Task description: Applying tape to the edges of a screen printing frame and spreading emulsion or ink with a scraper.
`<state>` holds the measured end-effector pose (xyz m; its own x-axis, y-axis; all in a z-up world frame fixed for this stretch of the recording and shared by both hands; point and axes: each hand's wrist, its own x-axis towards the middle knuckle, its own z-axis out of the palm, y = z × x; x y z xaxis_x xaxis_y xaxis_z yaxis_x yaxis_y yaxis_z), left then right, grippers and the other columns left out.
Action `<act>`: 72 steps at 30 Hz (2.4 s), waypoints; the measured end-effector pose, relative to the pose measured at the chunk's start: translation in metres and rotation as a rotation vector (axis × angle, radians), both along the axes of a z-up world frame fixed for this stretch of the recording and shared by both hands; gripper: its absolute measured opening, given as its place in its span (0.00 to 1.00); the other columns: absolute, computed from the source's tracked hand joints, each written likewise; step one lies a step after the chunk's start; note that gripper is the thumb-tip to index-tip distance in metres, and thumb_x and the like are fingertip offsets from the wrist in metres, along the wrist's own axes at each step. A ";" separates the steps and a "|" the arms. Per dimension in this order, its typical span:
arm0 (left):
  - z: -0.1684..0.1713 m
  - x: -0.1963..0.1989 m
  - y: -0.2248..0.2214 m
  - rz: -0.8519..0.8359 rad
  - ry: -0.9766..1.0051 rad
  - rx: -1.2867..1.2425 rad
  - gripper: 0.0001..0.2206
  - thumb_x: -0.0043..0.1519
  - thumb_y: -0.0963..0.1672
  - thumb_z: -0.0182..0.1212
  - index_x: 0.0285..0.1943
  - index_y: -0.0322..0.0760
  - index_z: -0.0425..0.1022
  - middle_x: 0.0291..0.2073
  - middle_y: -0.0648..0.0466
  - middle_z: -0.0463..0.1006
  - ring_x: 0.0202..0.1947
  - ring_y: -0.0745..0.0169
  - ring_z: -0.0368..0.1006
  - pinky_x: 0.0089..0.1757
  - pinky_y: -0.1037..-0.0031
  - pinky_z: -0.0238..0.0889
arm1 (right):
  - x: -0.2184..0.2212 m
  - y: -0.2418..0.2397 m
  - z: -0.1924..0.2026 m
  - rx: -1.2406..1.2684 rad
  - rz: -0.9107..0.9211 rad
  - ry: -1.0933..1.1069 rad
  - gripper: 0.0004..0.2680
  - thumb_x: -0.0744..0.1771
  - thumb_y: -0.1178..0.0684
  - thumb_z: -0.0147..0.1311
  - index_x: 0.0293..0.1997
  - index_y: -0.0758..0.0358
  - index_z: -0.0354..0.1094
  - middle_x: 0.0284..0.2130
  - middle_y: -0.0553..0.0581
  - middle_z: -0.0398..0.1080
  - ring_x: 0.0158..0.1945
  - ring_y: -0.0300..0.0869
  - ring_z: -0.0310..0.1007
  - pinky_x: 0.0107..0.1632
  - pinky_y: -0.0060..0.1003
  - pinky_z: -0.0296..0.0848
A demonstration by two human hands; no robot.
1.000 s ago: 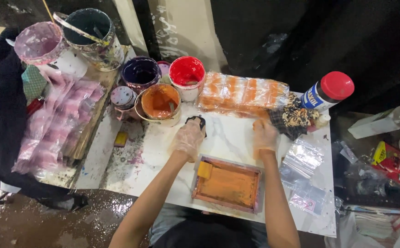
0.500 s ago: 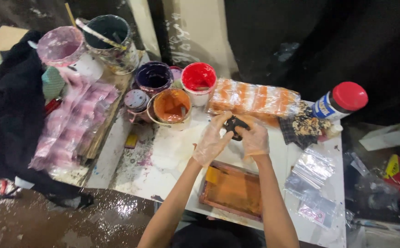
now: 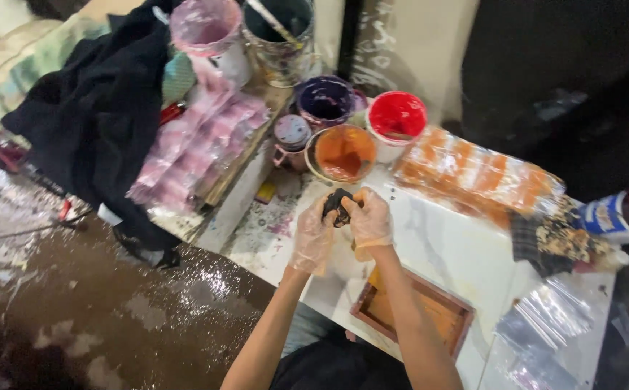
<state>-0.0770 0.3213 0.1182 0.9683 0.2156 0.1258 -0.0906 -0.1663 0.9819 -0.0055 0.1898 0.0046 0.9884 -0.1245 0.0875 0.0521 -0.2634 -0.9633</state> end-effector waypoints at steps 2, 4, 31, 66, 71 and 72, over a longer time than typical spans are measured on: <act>-0.010 -0.004 0.025 0.073 -0.010 0.123 0.17 0.68 0.47 0.54 0.59 0.28 0.74 0.41 0.36 0.79 0.42 0.40 0.78 0.40 0.57 0.75 | 0.006 0.021 -0.004 -0.057 0.052 0.039 0.08 0.62 0.48 0.69 0.31 0.57 0.74 0.25 0.56 0.71 0.34 0.44 0.73 0.40 0.39 0.72; -0.007 -0.012 0.041 0.138 -0.020 0.245 0.18 0.70 0.50 0.51 0.57 0.31 0.75 0.39 0.37 0.80 0.40 0.37 0.79 0.38 0.57 0.75 | 0.010 0.042 -0.006 -0.116 0.098 0.072 0.07 0.63 0.48 0.67 0.34 0.57 0.75 0.28 0.60 0.73 0.38 0.49 0.76 0.44 0.42 0.74; 0.026 -0.015 -0.061 0.059 0.001 0.114 0.13 0.65 0.43 0.55 0.24 0.42 0.74 0.21 0.49 0.78 0.29 0.51 0.76 0.38 0.65 0.67 | -0.053 -0.035 0.102 0.299 -0.235 0.202 0.04 0.67 0.54 0.53 0.38 0.57 0.74 0.10 0.52 0.59 0.19 0.40 0.66 0.27 0.29 0.68; 0.070 -0.028 -0.172 -0.518 -0.494 -0.042 0.07 0.63 0.36 0.57 0.34 0.37 0.77 0.29 0.53 0.83 0.30 0.51 0.80 0.37 0.66 0.73 | -0.043 -0.163 0.126 1.097 -0.398 -0.127 0.22 0.69 0.30 0.45 0.20 0.52 0.48 0.18 0.45 0.44 0.22 0.37 0.49 0.29 0.29 0.57; 0.071 -0.019 -0.200 -0.320 -0.090 -0.220 0.11 0.65 0.39 0.52 0.27 0.39 0.65 0.21 0.57 0.65 0.25 0.63 0.61 0.33 0.73 0.61 | -0.062 -0.184 0.128 1.033 -0.476 -0.121 0.26 0.70 0.32 0.48 0.14 0.49 0.40 0.14 0.44 0.33 0.15 0.36 0.33 0.18 0.28 0.38; 0.085 -0.021 -0.208 -0.276 0.171 -0.406 0.16 0.63 0.40 0.51 0.21 0.41 0.54 0.19 0.61 0.56 0.25 0.72 0.49 0.31 0.78 0.52 | -0.066 -0.189 0.132 0.965 -0.507 -0.076 0.25 0.71 0.34 0.49 0.14 0.50 0.43 0.13 0.44 0.33 0.14 0.37 0.31 0.17 0.28 0.36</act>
